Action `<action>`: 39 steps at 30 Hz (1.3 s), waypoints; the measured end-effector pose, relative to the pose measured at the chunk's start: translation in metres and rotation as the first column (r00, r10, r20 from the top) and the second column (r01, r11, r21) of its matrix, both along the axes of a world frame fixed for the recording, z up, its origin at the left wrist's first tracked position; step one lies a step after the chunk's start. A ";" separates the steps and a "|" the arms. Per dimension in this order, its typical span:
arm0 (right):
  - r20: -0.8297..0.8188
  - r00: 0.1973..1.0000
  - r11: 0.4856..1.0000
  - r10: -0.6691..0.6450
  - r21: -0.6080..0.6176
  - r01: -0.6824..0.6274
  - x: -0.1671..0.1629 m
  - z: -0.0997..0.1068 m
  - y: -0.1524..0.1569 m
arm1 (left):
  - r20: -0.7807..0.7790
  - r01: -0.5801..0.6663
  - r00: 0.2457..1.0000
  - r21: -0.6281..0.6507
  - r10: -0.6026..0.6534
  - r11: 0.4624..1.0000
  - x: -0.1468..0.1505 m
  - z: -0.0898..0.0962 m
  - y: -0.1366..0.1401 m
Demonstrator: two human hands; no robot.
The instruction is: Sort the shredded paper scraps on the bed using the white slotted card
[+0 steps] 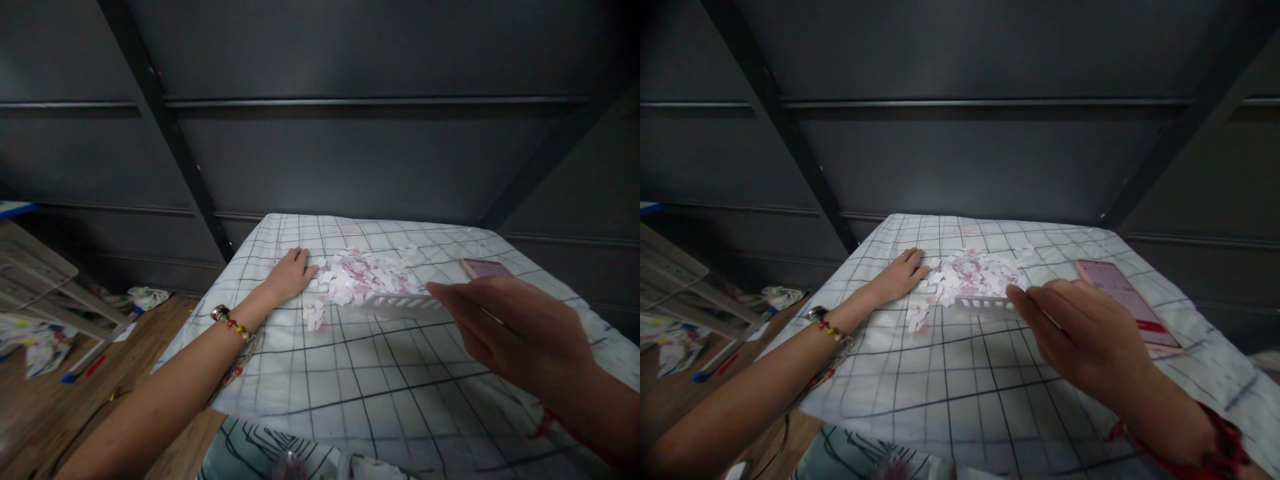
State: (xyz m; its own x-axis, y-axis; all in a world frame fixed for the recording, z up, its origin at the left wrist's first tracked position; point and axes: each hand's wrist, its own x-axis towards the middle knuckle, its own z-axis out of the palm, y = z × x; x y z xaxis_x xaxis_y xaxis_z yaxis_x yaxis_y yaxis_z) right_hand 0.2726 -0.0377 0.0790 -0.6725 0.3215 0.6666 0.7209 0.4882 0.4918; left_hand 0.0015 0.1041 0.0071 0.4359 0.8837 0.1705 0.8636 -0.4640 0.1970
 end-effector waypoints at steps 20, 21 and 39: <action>-0.048 0.999 1.000 -0.013 0.011 0.013 -0.007 -0.011 -0.026 | -0.065 0.008 0.998 0.022 -0.006 1.000 -0.020 -0.006 -0.028; -0.045 0.999 1.000 -0.012 -0.001 0.012 -0.008 -0.011 -0.027 | -0.063 0.010 0.998 0.027 -0.009 1.000 -0.024 -0.007 -0.033; -0.026 0.997 0.996 0.078 -0.035 -0.079 -0.028 -0.012 -0.042 | -0.098 0.109 0.990 0.033 -0.106 0.993 -0.071 -0.005 -0.115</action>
State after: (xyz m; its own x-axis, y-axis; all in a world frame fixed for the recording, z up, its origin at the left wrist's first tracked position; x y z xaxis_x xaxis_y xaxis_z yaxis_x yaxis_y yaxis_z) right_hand 0.2451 -0.0797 0.0673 -0.6802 0.2924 0.6721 0.6914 0.5605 0.4559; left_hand -0.0698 -0.0107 0.0024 0.5442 0.8244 0.1557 0.8223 -0.5609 0.0959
